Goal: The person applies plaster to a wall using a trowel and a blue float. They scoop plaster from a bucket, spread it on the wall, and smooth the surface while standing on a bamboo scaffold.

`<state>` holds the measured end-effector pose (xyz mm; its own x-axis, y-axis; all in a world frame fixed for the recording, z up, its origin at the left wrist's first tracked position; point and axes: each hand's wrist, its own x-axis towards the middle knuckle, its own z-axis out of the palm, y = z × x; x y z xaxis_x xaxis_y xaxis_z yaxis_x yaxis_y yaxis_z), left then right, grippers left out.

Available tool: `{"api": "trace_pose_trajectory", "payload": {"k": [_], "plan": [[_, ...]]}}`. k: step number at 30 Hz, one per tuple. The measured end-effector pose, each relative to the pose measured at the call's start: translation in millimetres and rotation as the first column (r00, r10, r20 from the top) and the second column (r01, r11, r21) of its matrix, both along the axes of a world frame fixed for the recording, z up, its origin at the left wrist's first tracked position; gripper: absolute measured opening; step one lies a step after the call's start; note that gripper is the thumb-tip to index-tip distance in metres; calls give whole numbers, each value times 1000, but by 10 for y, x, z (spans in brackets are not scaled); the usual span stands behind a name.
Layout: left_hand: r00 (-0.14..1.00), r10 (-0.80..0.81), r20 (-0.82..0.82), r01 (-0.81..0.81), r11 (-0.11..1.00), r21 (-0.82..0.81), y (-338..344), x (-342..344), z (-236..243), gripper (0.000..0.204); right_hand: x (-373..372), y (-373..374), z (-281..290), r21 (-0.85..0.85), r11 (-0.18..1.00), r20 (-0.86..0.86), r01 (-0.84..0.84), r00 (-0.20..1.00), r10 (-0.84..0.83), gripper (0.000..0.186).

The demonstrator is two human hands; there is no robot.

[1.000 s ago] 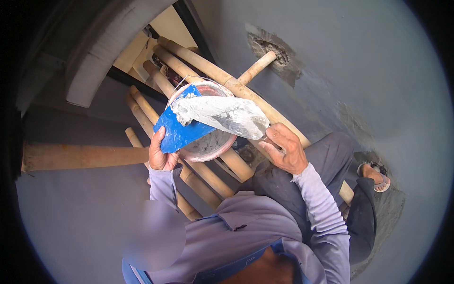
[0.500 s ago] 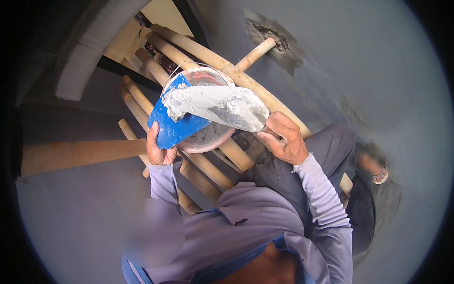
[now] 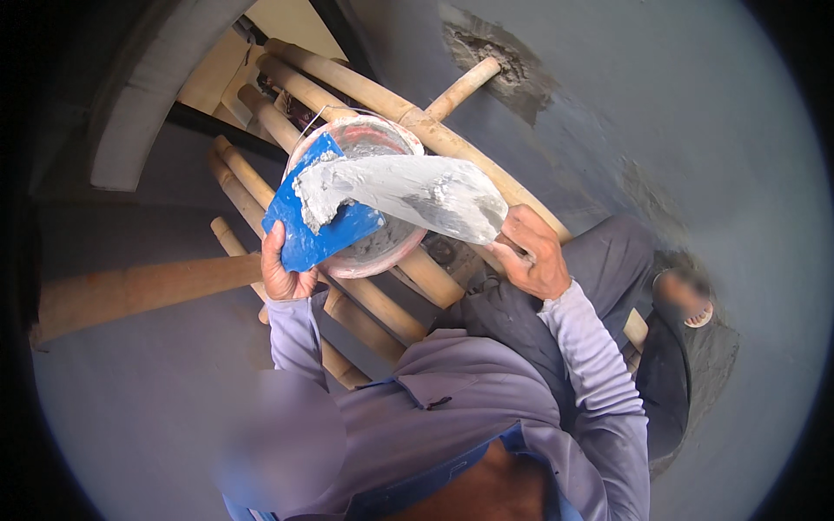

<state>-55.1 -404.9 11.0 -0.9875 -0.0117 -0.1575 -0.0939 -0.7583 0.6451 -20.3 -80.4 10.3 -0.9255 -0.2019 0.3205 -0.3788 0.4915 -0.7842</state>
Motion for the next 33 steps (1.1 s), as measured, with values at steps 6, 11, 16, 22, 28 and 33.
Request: {"api": "trace_pose_trajectory", "payload": {"k": [6, 11, 16, 22, 28, 33], "plan": [[998, 41, -50, -38, 998, 47, -43, -64, 213, 43, 169, 277, -45, 67, 997, 58, 43, 997, -47, 26], [996, -86, -5, 83, 967, -241, -202, -163, 245, 44, 141, 419, 329, -380, 922, 563, 76, 810, 166, 41], [968, -240, 70, 250, 927, -279, -30, -212, 275, 43, -223, 447, 560, -773, 619, 494, -139, 480, 725, 47], [939, -329, 96, 343, 911, -230, 25, -219, 197, 44, -430, 300, 477, -811, 552, 493, -193, 284, 823, 47], [964, -256, 72, 266, 935, -236, 109, -103, 108, 49, -373, 372, 450, -797, 596, 572, -95, 199, 796, 47], [957, -286, 37, 287, 930, -229, -42, -104, 103, 61, -292, 478, 408, -792, 607, 581, -69, 221, 783, 46]]}}
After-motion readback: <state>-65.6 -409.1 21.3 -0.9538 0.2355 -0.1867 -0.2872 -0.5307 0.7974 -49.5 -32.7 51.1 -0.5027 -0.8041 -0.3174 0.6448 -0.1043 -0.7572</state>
